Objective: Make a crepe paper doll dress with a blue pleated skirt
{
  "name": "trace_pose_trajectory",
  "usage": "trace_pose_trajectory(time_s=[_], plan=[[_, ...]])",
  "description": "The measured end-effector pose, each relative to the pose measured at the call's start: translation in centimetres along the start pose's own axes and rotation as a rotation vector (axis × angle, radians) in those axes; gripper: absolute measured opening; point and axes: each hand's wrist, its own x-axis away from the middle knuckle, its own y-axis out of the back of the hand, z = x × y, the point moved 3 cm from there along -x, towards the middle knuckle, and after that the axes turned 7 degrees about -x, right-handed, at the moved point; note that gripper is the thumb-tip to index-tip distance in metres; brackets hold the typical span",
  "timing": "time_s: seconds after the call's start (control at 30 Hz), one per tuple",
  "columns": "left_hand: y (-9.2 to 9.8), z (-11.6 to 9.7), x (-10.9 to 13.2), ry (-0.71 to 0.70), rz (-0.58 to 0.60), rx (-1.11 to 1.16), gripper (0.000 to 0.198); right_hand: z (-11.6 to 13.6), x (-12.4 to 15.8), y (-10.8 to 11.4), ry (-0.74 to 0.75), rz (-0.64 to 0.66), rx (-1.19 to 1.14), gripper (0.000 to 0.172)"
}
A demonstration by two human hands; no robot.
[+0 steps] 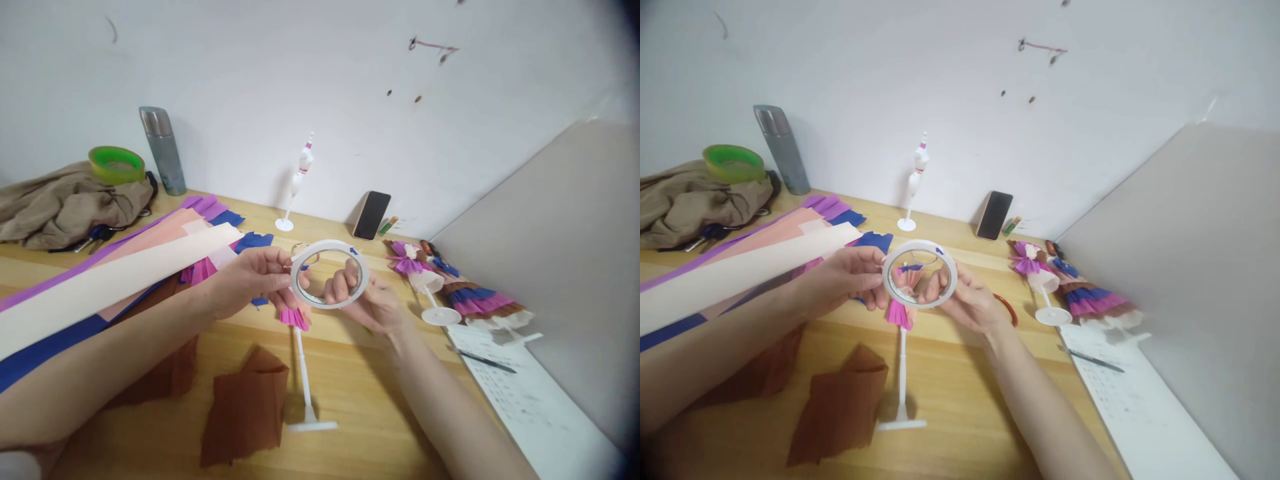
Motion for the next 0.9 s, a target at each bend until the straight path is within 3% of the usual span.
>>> trace_pose_trajectory(time_s=[0.13,0.2,0.3,0.37,0.5,0.6,0.7,0.83,0.9], plan=[[0.0,-0.2,-0.1,-0.026,-0.1,0.023,0.033,-0.1,-0.4,0.3,-0.066,-0.053,0.028,0.031],[0.0,-0.5,0.0,-0.059,-0.137,0.003,0.032,0.1,-0.7,0.7,-0.051,-0.166,0.092,0.03],[0.0,-0.8,0.3,-0.076,-0.184,-0.079,0.025,0.9,-0.4,0.8,0.179,-0.42,0.265,0.023],[-0.2,-0.8,0.5,-0.05,-0.205,-0.159,0.021,1.6,0.2,-0.3,0.386,-0.482,0.451,0.017],[-1.6,-0.7,0.9,0.017,-0.171,-0.245,0.016,2.2,1.6,-4.4,0.634,-0.317,0.912,0.022],[-2.9,-0.8,1.2,0.061,-0.135,-0.259,0.013,2.2,2.2,-6.7,0.739,-0.207,1.154,0.02],[-3.5,-0.8,1.5,0.085,-0.147,-0.259,0.012,2.3,2.3,-7.5,0.767,-0.14,1.227,0.005],[-3.4,-0.8,1.6,0.1,-0.158,-0.31,0.009,3.2,3.0,-7.7,0.942,-0.093,1.253,0.011],[-3.2,-0.8,1.5,0.107,-0.165,-0.35,0.007,3.9,3.2,-7.4,0.977,-0.131,1.209,0.011]])
